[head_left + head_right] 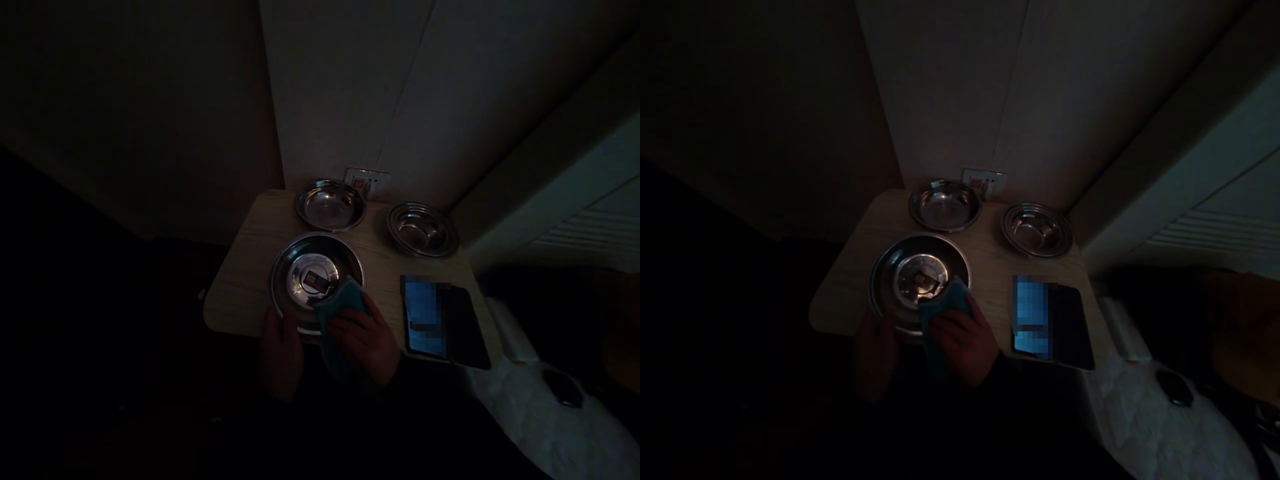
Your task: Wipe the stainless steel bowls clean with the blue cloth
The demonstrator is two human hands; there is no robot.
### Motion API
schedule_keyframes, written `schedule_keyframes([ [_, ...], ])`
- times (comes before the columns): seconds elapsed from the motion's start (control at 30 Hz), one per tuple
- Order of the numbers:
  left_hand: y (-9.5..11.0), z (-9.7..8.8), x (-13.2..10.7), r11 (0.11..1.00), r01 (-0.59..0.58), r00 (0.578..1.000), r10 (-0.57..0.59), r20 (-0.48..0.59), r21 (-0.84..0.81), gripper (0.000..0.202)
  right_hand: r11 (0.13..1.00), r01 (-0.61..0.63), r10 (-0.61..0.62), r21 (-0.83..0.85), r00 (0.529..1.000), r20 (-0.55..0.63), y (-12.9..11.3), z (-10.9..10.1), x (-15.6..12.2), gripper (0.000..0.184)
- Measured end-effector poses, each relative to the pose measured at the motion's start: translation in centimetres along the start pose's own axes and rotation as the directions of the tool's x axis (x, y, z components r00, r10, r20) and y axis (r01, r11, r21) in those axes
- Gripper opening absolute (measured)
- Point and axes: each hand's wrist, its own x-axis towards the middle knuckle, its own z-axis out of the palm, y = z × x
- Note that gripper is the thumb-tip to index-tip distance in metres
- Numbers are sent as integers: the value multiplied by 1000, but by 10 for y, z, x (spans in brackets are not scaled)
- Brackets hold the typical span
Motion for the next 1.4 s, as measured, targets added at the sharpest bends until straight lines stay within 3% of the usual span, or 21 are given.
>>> schedule_keyframes([
  [0.1,2,3,1,1000,-17,1000,18,-12,23,24,1000,-7,7,-4,1000,0,1,-2,0,19],
  [0.23,4,3,3,998,-19,1000,19,-4,55,20,997,-69,70,29,997,-31,-19,16,16,18],
  [0.33,2,-2,4,999,-10,1000,10,-7,49,20,1000,-26,26,6,1000,-15,-16,17,14,15],
  [0.53,-2,-9,0,992,-82,997,81,10,96,33,986,88,-74,-141,992,99,34,-25,-17,20],
  [0.63,-2,-14,-2,987,-86,996,87,-2,137,35,980,8,1,-198,999,49,47,-43,-23,20],
  [0.73,0,-16,-3,982,-88,996,91,-14,169,37,981,-80,79,-178,997,-17,45,-48,-23,19],
  [0.83,4,-15,-5,979,-76,997,77,2,190,38,989,-85,83,-122,996,-22,29,-39,-18,21],
  [1.03,5,-13,-4,973,-71,997,74,-5,219,34,997,-77,76,28,997,18,-15,-1,-3,19],
  [1.27,4,-16,-2,975,-90,996,93,-5,204,34,999,-14,17,-39,996,89,14,-10,-11,21],
  [1.4,11,-12,-6,959,-104,993,113,-17,263,35,996,-86,85,4,992,97,0,-3,-2,22],
])
